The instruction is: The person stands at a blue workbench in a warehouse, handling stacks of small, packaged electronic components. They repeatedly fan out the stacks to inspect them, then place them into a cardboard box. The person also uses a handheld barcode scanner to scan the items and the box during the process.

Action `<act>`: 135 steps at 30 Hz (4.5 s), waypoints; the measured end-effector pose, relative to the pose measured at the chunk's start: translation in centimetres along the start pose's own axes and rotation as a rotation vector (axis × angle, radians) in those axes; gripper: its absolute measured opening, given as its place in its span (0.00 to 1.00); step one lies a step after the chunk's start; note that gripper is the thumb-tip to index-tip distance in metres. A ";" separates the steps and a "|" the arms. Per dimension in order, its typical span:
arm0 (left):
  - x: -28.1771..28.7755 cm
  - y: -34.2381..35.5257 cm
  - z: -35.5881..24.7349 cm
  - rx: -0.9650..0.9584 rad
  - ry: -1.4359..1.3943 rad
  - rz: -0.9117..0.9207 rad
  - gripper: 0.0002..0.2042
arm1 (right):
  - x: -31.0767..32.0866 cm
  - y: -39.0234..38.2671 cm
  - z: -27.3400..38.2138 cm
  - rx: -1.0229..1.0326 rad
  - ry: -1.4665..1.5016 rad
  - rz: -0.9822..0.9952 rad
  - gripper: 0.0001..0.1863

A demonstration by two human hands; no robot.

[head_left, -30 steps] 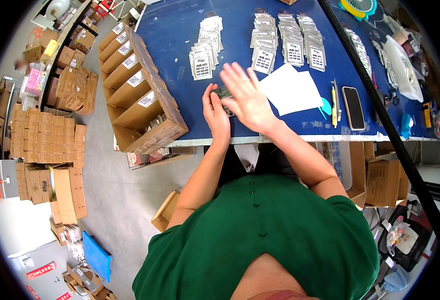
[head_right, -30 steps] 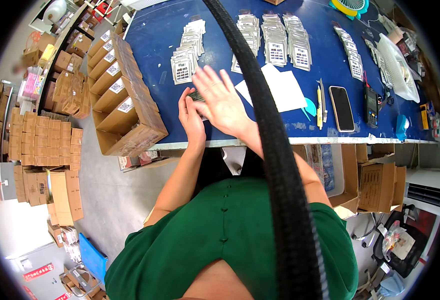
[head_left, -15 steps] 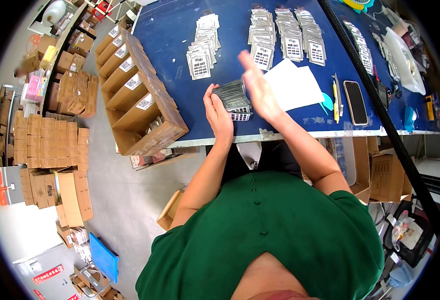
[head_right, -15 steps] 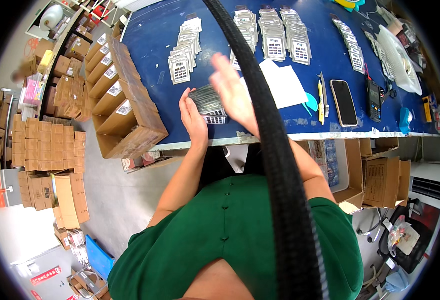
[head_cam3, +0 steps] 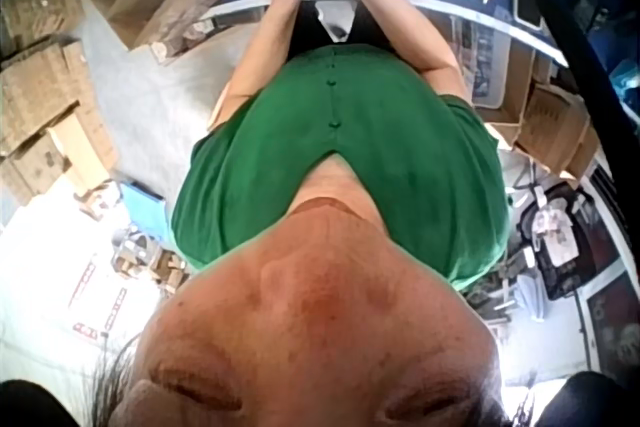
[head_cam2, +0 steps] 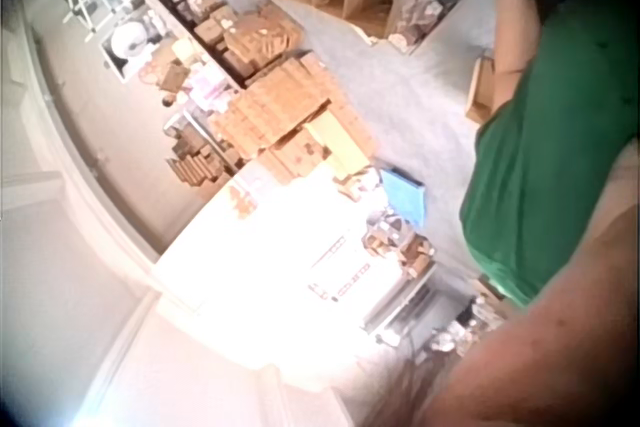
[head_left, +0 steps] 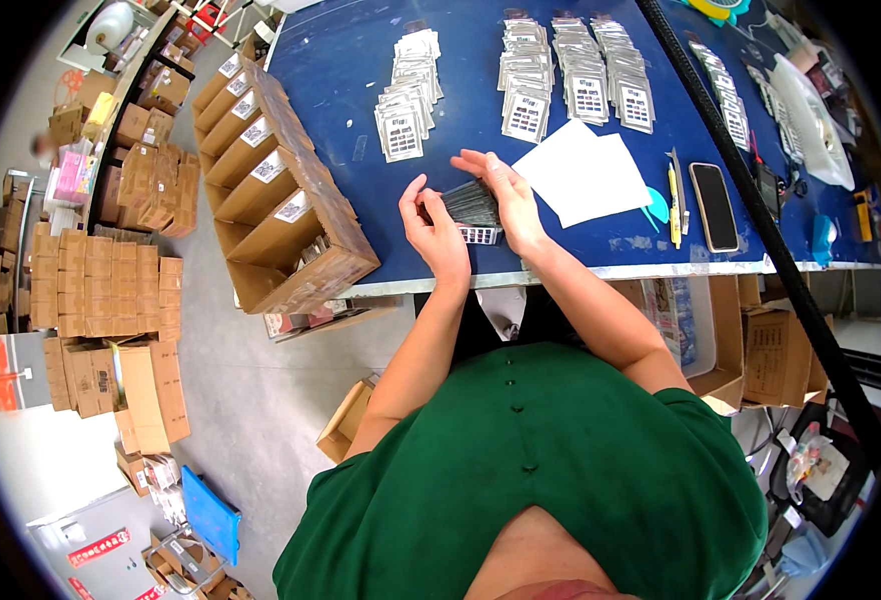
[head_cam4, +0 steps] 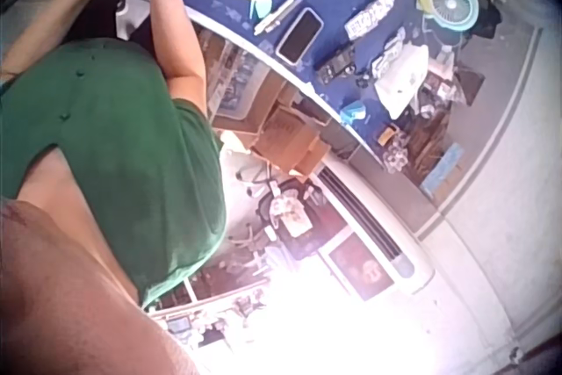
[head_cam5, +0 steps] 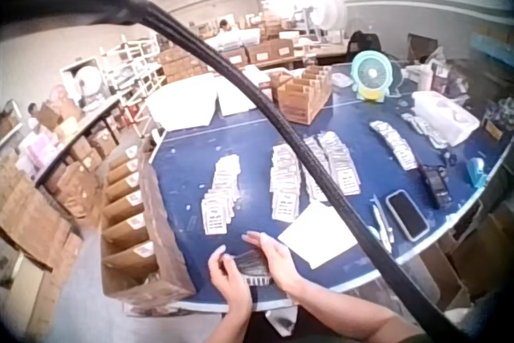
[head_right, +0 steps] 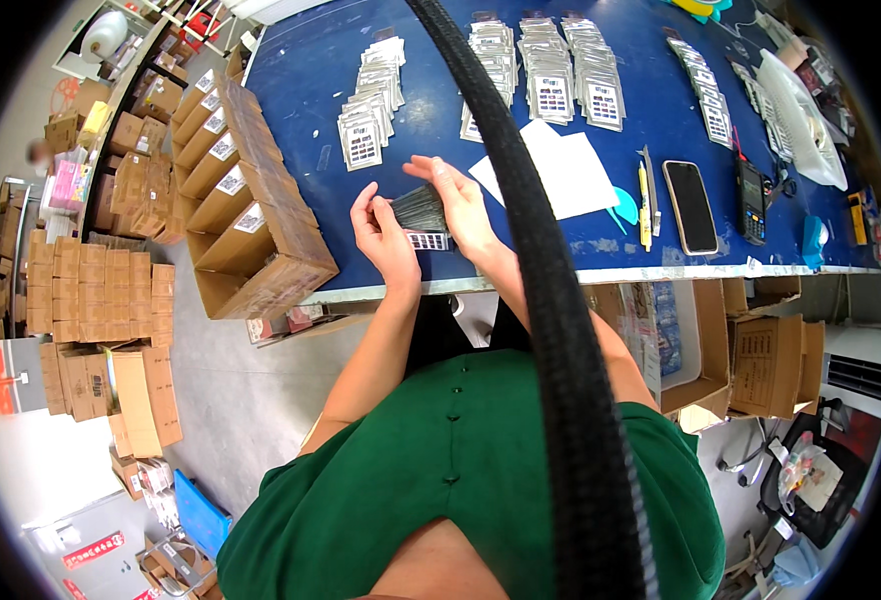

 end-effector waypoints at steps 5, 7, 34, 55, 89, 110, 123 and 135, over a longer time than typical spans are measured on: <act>-0.4 0.3 -0.2 0.004 -0.023 0.001 0.15 | -2.0 0.0 0.9 0.033 -0.002 0.123 0.35; -0.5 0.1 -1.1 -0.054 0.037 0.035 0.17 | -2.4 0.4 1.0 -0.012 0.035 0.192 0.36; -0.5 -1.4 -2.9 -0.146 0.160 0.229 0.24 | 2.4 -12.3 3.5 0.200 -0.532 -0.236 0.15; -0.3 -1.2 -1.9 -0.084 0.068 0.231 0.25 | 2.4 -11.0 3.4 0.273 -0.594 -0.311 0.13; -0.4 -1.1 -2.0 -0.051 0.154 0.264 0.31 | 2.4 -10.2 3.3 0.289 -0.562 -0.211 0.25; -0.6 -1.1 -2.1 -0.029 0.164 0.271 0.34 | 2.1 -10.0 4.1 0.340 -0.624 -0.240 0.14; -0.4 -1.1 -2.1 -0.072 0.196 0.271 0.34 | 1.9 -10.4 3.5 0.417 -0.633 -0.177 0.19; -0.8 -1.3 -2.4 -0.074 0.178 0.259 0.30 | 1.6 -9.9 3.1 0.316 -0.729 -0.165 0.37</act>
Point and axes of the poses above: each hand's wrist, its own y-axis towards the middle knuckle, its own x-axis out of the back of the hand, z = x × y, the point moved 9 cm from there along y, towards the middle knuckle, and after that the axes turned 1 degree about -x, right-handed, at the moved point
